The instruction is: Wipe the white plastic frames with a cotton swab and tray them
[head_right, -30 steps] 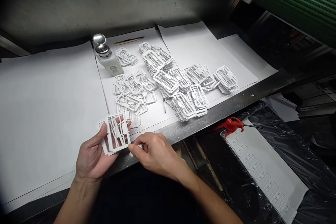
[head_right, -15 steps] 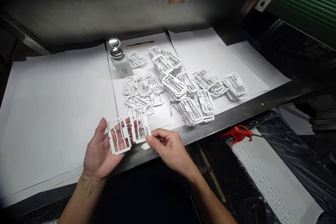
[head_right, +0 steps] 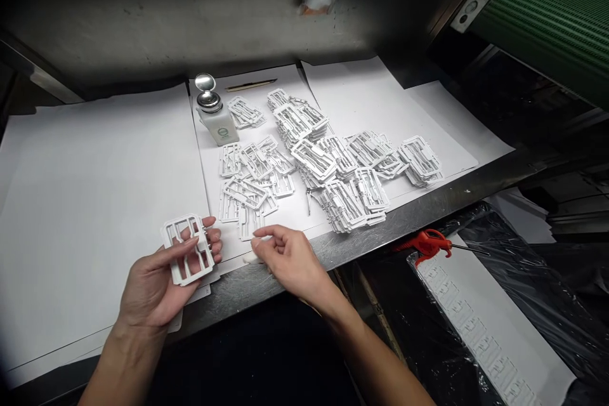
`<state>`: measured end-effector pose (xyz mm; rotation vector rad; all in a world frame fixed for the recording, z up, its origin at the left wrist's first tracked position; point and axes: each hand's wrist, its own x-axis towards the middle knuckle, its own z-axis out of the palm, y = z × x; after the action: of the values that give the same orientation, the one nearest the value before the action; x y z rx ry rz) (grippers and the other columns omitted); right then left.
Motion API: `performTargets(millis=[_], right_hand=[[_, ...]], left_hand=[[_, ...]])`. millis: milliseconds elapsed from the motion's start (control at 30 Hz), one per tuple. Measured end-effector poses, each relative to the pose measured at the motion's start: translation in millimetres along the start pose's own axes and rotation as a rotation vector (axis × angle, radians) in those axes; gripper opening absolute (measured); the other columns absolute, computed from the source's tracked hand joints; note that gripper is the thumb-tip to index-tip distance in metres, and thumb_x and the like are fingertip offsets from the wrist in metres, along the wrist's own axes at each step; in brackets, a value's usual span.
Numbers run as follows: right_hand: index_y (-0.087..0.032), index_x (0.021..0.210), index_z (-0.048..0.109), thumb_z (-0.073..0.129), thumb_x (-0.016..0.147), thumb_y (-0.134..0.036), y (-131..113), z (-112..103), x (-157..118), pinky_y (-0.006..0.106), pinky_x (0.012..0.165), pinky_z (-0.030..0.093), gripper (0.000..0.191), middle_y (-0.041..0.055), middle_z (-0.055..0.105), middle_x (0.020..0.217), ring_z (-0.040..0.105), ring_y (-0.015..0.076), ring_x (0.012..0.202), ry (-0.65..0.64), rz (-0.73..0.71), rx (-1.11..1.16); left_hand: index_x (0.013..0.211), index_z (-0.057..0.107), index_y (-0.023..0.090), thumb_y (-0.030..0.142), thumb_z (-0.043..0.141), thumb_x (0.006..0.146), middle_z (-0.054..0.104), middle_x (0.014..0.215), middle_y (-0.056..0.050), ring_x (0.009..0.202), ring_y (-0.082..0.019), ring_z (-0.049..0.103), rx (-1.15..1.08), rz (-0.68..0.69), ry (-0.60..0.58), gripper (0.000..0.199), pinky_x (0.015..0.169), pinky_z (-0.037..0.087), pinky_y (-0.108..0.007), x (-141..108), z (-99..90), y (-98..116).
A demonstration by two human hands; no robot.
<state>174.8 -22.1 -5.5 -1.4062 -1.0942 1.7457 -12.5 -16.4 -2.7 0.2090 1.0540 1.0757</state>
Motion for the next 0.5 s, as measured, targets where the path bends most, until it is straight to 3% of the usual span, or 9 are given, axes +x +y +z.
performTargets(millis=[100, 167, 333, 500], right_hand=[[-0.013, 0.105, 0.059, 0.062, 0.08, -0.036, -4, -3, 20, 0.017, 0.04, 0.038, 0.034, -0.0034, 0.053, 0.058, 0.044, 0.0058, 0.043, 0.032, 0.074, 0.16], [-0.012, 0.097, 0.061, 0.062, 0.08, -0.035, -5, -1, 35, 0.016, 0.039, 0.038, 0.028, -0.0014, 0.056, 0.058, 0.044, 0.0055, 0.042, 0.035, 0.115, 0.227], [-0.01, 0.073, 0.06, 0.057, 0.083, -0.03, -8, 3, 63, 0.015, 0.035, 0.039, 0.023, 0.0025, 0.059, 0.057, 0.045, 0.0052, 0.039, 0.056, 0.145, 0.239], [-0.011, 0.073, 0.059, 0.058, 0.081, -0.026, -12, 8, 69, 0.015, 0.034, 0.036, 0.017, 0.0012, 0.058, 0.053, 0.043, 0.0053, 0.036, 0.073, 0.146, 0.248]], left_hand=[[0.103, 0.061, 0.005, 0.009, 0.061, 0.072, 0.058, 0.08, -0.008, 0.068, -0.015, 0.058, 0.068, -0.008, 0.013, 0.032, 0.063, 0.051, -0.026, 6, 1.7, 4], [0.1, 0.062, 0.004, 0.01, 0.061, 0.073, 0.056, 0.076, -0.007, 0.063, -0.012, 0.056, 0.072, -0.008, 0.021, 0.028, 0.059, 0.05, -0.024, 10, 4.4, 3], [0.098, 0.062, 0.006, 0.009, 0.063, 0.071, 0.055, 0.072, -0.005, 0.062, -0.011, 0.056, 0.065, -0.005, 0.053, 0.027, 0.059, 0.05, -0.023, 12, 7.0, -2], [0.097, 0.062, 0.009, 0.01, 0.068, 0.068, 0.057, 0.071, -0.003, 0.062, -0.011, 0.057, 0.102, 0.065, 0.099, 0.03, 0.06, 0.051, -0.023, 16, 8.5, -2]])
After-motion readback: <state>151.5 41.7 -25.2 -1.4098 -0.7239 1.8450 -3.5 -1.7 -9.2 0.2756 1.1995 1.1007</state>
